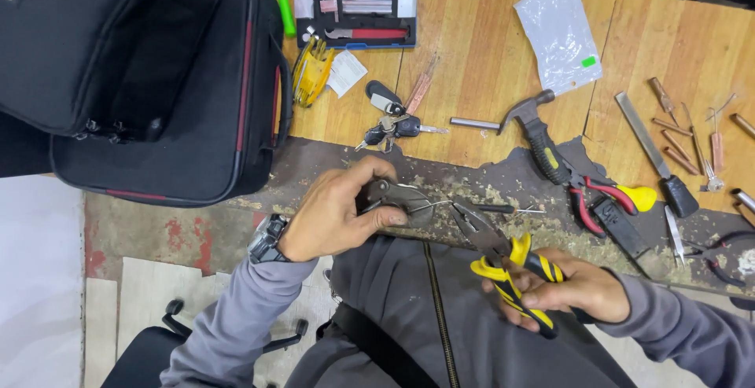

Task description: Adjusting and shaping a copper strip using pliers, a hammer, and a file on a workbench.

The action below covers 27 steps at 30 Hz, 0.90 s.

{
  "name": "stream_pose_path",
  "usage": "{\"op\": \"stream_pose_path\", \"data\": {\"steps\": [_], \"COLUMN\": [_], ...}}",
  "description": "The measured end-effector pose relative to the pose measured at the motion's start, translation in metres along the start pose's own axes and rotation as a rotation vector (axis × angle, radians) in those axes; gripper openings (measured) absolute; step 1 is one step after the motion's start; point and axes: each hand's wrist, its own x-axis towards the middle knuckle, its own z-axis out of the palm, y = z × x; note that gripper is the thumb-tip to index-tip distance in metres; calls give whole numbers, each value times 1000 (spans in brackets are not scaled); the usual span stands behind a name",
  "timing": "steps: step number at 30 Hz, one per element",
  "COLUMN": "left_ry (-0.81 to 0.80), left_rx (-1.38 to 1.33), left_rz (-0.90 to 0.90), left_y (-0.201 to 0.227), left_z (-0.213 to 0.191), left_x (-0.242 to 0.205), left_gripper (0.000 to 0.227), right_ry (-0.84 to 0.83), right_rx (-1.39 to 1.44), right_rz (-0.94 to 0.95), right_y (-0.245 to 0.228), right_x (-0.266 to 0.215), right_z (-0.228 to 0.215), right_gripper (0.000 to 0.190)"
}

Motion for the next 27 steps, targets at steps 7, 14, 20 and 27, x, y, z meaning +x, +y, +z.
{"op": "stream_pose_path", "data": {"steps": [7,14,20,27], "left_ry": [-14,11,-24,4], "left_rx": [-173,-325,-633,-821], "left_rz": [56,-80,-244,-293], "left_y": [5,9,19,23], "left_z": [10,24,36,67], "left_x": [-1,-6,-4,-5], "left_gripper": [40,39,39,33], "right_ry": [95,155,202,202], "right_rx": [23,173,388,309], "right_rz": [-153,-128,-237,-171], "right_y": [0,37,48,46], "right_x": [8,17,36,48], "right_z": [18,10,16,15], "right_gripper": [38,32,24,36]}}
